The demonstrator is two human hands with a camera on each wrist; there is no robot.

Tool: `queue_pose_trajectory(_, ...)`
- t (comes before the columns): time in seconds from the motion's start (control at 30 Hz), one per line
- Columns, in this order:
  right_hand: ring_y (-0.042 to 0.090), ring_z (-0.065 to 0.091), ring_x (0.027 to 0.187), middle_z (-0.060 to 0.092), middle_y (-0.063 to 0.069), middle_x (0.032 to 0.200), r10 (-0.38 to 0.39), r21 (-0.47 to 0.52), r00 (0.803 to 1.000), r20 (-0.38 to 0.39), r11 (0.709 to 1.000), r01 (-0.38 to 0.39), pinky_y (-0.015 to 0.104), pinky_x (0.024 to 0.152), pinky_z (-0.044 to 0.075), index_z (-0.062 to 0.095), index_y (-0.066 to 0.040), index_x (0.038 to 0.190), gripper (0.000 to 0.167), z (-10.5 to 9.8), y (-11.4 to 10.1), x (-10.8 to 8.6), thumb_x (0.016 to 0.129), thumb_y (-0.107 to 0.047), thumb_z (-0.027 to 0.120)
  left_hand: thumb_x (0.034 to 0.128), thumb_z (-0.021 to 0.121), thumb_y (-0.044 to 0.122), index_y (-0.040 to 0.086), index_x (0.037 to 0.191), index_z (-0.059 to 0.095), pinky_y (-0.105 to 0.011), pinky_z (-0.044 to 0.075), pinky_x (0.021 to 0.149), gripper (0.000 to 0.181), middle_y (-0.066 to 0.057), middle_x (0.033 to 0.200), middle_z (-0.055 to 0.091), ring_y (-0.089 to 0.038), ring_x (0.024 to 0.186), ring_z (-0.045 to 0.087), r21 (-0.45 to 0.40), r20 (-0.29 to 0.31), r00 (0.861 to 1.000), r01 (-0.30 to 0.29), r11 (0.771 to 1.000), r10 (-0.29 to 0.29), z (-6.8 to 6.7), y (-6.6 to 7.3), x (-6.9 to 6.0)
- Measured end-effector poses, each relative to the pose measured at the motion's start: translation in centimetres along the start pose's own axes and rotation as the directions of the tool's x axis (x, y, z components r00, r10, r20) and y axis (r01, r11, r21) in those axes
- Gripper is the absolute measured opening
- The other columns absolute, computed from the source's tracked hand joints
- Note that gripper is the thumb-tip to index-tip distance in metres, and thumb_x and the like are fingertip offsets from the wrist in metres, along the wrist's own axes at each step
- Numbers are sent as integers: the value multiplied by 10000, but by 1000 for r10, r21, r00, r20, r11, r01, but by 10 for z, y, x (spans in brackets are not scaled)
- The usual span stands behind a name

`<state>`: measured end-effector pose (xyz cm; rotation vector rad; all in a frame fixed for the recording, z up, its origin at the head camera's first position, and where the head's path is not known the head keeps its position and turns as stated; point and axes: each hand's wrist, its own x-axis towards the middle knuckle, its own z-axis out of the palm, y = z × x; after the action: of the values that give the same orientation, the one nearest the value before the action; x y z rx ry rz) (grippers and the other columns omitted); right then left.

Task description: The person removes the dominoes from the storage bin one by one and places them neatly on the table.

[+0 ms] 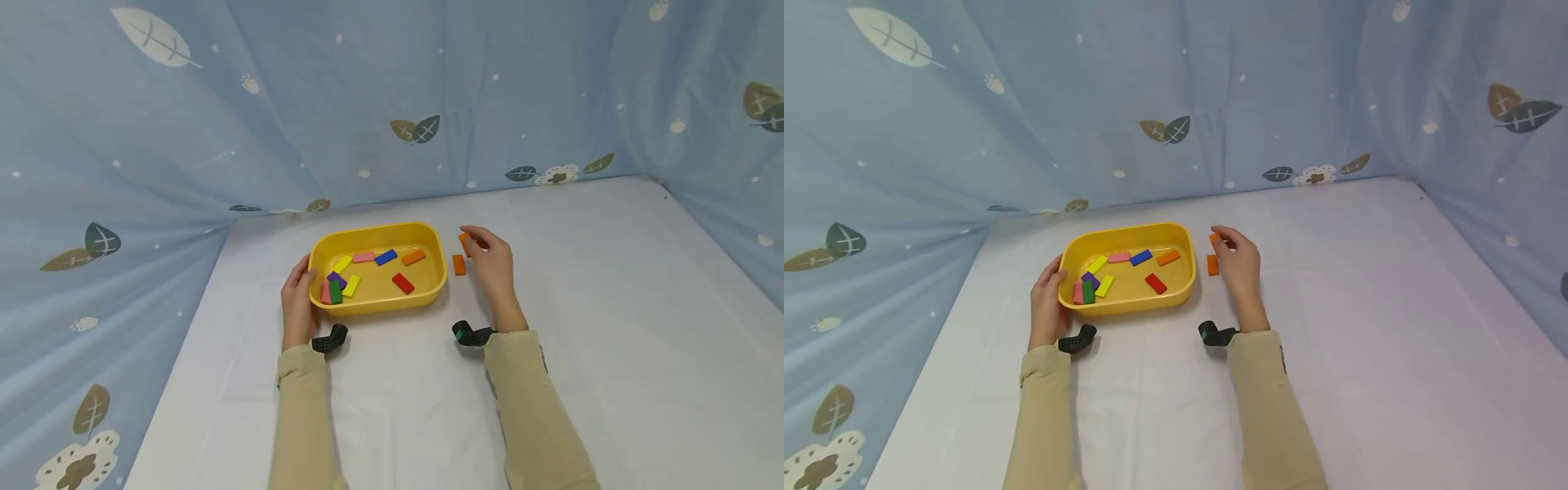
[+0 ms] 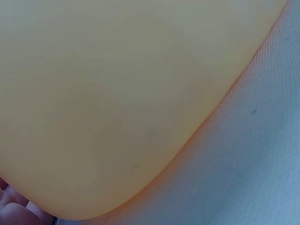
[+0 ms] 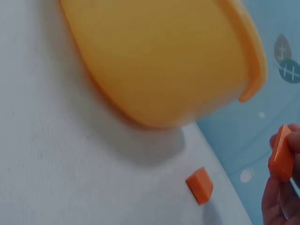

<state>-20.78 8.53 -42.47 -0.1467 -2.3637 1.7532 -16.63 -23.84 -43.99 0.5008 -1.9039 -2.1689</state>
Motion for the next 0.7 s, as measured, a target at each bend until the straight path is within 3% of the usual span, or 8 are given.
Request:
queue_pose_trajectory(0.17, 159, 543, 842, 560, 46, 1128, 84, -9, 996, 12, 996, -83, 269, 617, 513, 605, -157, 1159, 277, -3, 13, 4, 900, -183, 512, 894, 515, 222, 248, 1243, 529, -221, 372, 954, 350, 75, 1306, 442, -100, 1177, 418, -16, 1, 1000, 4, 1000, -4, -1, 0, 0)
queue_pose_trajectory(0.3, 167, 558, 853, 531, 68, 1159, 135, -84, 988, 68, 988, -130, 221, 677, 511, 561, -140, 1212, 316, -6, 24, 5, 904, -156, 491, 898, 509, 210, 236, 1243, 529, -229, 370, 958, 347, 66, 1306, 442, -103, 1176, 421, -25, 7, 1000, -5, 1000, 5, 0, 0, 0)
queue_pose_trajectory(0.53, 247, 486, 973, 514, 122, 1185, 147, -278, 980, 137, 955, -105, 349, 809, 470, 507, -96, 1259, 389, -9, 27, 5, 876, -79, 439, 895, 509, 212, 241, 1240, 528, -214, 377, 947, 347, 69, 1300, 445, -94, 1166, 429, -24, 7, 1000, -15, 1000, 15, -1, -1, 1)
queue_pose_trajectory(0.7, 265, 466, 967, 528, 129, 1133, 141, -342, 977, 160, 936, -80, 394, 843, 432, 516, -81, 1243, 392, -8, 24, 4, 856, -84, 454, 896, 510, 215, 242, 1240, 527, -215, 378, 946, 346, 68, 1301, 443, -97, 1166, 429, -29, 9, 1000, -14, 999, 15, -1, -2, 0)
